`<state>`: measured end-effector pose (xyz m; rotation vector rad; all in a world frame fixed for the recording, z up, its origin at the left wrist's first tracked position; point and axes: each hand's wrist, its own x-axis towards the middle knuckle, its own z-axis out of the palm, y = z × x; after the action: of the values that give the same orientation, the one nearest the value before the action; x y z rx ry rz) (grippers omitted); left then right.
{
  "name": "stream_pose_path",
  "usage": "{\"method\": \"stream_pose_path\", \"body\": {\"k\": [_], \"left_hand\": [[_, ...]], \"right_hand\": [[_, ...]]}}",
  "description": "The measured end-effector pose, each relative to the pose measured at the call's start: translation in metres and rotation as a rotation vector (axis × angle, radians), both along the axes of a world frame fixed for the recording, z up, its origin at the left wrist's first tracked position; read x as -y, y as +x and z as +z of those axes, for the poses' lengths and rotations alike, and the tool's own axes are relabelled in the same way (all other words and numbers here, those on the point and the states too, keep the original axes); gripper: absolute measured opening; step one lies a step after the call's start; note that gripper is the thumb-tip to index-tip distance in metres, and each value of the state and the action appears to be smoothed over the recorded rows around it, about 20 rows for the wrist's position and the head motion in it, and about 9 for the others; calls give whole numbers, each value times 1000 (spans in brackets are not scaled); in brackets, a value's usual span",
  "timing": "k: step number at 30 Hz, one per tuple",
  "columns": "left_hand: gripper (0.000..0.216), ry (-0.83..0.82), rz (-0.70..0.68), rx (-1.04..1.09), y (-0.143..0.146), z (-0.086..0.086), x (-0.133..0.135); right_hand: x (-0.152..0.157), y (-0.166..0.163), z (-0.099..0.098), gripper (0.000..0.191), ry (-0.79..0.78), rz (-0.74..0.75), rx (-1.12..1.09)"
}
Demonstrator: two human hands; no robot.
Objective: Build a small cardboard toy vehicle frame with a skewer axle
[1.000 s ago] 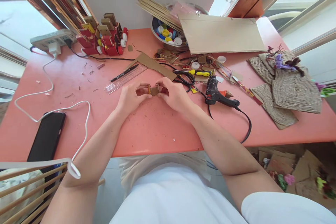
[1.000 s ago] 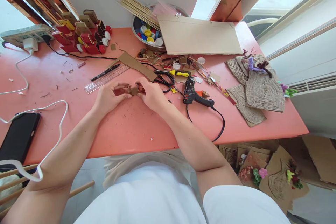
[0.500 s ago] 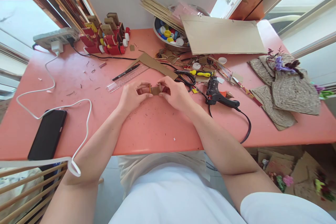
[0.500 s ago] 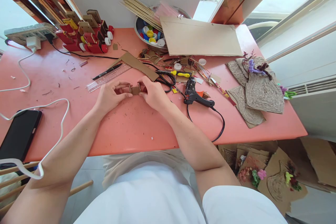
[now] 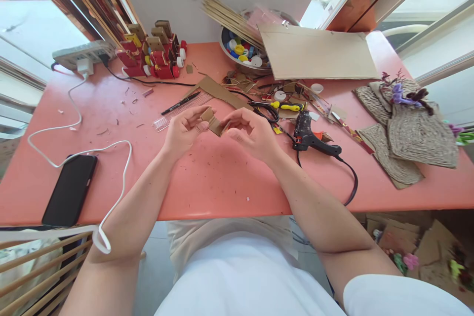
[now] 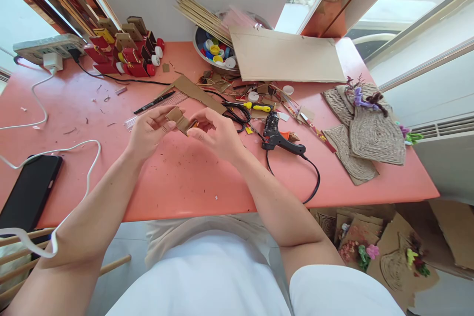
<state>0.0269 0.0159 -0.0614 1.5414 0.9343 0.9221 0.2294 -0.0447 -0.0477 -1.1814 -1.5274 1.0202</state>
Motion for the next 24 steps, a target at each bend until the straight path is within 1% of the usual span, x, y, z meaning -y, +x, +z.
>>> {"method": "stream_pose_path", "body": {"k": [2, 3, 6, 9, 11, 13, 16, 18, 20, 24], "left_hand": [[47, -22, 7, -1, 1, 4, 4], [42, -27, 13, -10, 3, 6, 6], [21, -15, 31, -48, 8, 11, 15], [13, -7, 48, -59, 13, 13, 22], [12, -8, 68, -29, 15, 13, 27], [14, -25, 87, 21, 17, 12, 30], [24, -130, 80, 73, 19, 13, 31], [30, -218, 69, 85, 19, 14, 31], [31, -283, 77, 96, 20, 16, 31], [28, -345, 138, 124, 23, 16, 31]], "right_hand": [[1, -1, 3, 51, -39, 11, -61], [2, -2, 4, 52, -67, 4, -87], [3, -6, 4, 42, -152, -23, -146], [3, -11, -1, 37, -222, 4, -199], [3, -14, -4, 36, -253, 5, -255], [3, -16, -6, 33, -270, -29, -298], [4, -16, -5, 30, -294, -88, -334], [4, -15, -3, 30, -322, -99, -369], [3, -15, -2, 29, -357, -99, -419], [1, -16, -3, 28, -434, -96, -485]]}}
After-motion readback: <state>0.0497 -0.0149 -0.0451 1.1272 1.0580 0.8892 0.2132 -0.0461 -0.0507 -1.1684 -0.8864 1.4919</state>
